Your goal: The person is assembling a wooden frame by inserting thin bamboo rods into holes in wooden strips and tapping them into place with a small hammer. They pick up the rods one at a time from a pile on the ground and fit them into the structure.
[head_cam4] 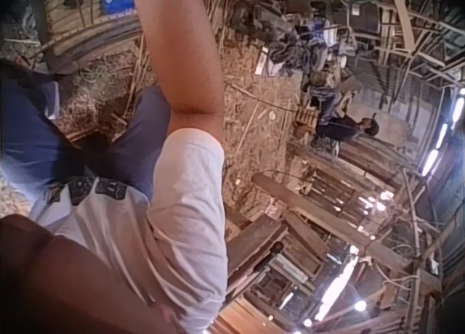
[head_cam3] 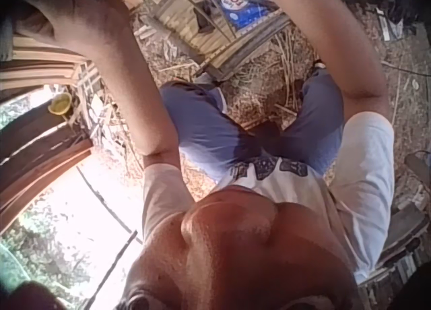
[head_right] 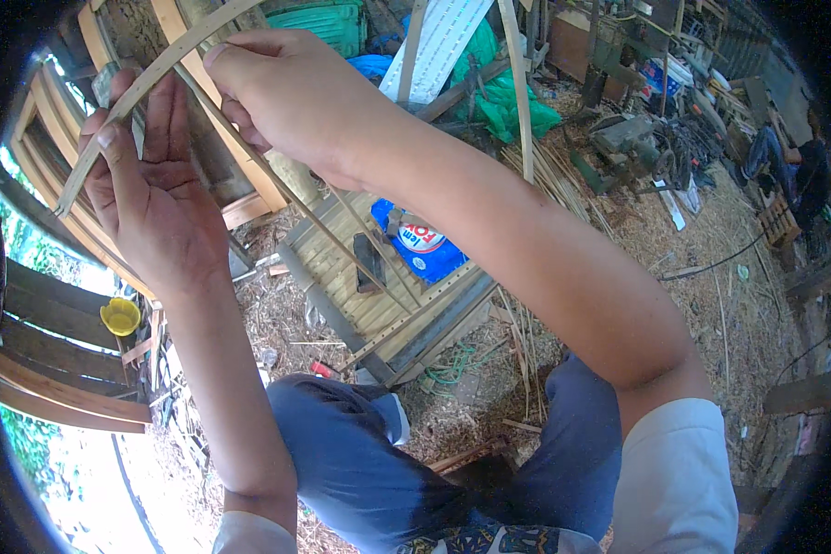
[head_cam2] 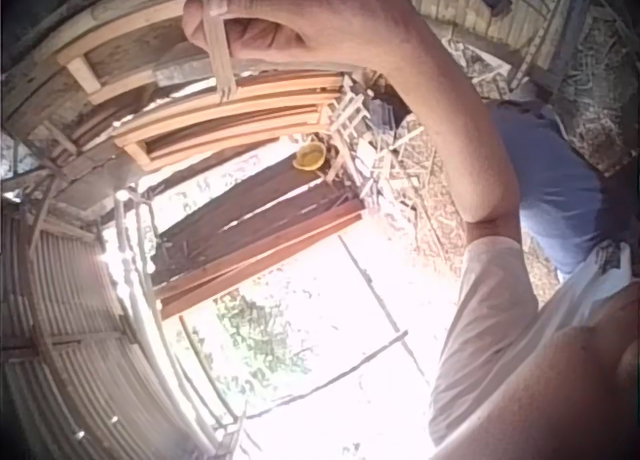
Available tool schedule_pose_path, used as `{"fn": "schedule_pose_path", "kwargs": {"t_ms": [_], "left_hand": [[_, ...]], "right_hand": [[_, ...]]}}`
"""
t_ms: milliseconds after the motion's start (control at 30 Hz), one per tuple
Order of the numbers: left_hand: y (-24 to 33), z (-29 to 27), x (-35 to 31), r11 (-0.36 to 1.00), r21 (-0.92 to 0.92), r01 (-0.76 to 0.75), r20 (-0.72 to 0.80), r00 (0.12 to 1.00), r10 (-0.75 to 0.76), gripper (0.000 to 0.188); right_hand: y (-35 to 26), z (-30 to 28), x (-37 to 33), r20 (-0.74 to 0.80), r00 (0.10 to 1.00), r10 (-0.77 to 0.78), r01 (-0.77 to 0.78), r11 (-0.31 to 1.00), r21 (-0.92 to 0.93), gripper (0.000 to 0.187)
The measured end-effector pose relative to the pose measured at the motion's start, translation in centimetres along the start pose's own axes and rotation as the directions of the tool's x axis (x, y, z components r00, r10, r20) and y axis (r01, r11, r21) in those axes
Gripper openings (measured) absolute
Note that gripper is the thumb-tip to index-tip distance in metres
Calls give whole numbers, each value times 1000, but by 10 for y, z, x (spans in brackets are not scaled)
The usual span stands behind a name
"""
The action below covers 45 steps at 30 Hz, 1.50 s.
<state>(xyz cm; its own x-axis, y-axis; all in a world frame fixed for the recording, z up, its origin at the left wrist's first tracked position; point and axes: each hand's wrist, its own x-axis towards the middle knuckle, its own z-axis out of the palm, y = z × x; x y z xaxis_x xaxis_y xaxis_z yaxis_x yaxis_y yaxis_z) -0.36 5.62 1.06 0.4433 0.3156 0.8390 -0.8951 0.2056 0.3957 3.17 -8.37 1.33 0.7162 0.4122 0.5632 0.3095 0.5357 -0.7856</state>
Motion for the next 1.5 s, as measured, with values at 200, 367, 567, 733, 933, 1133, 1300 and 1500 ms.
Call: {"fn": "schedule_pose_path", "kwargs": {"t_ms": [200,367,567,733,933,1133,1300,1500], "left_hand": [[2,1,-1,1000,3,0,10,1000,0,20],[3,1,-1,1000,18,-13,17,1000,13,21],[5,11,-7,998,44,-47,-128,990,53,22],[1,-3,-3,998,-63,9,-37,999,-11,23],[12,1,-1,999,32,-9,123,992,5,24],[13,4,0,998,33,-48,137,990,43,19],[21,9,-4,999,30,-36,128,991,32,17],[17,10,-7,999,-31,-28,115,993,32,14]], "right_hand": [[-1,3,-2,-34,999,-12,9,998,-64,36],[-2,7,-3,-55,998,-20,17,998,-59,32],[-2,9,-5,-68,997,-21,19,999,-42,31],[-1,7,-6,-69,997,-44,40,998,-52,31],[0,6,-6,-69,989,-128,123,990,-72,32],[3,6,-6,-71,946,-315,299,938,-177,32],[-3,6,-12,-66,935,-350,325,914,-242,32],[-7,6,-17,-82,942,-326,289,910,-298,30]]}}
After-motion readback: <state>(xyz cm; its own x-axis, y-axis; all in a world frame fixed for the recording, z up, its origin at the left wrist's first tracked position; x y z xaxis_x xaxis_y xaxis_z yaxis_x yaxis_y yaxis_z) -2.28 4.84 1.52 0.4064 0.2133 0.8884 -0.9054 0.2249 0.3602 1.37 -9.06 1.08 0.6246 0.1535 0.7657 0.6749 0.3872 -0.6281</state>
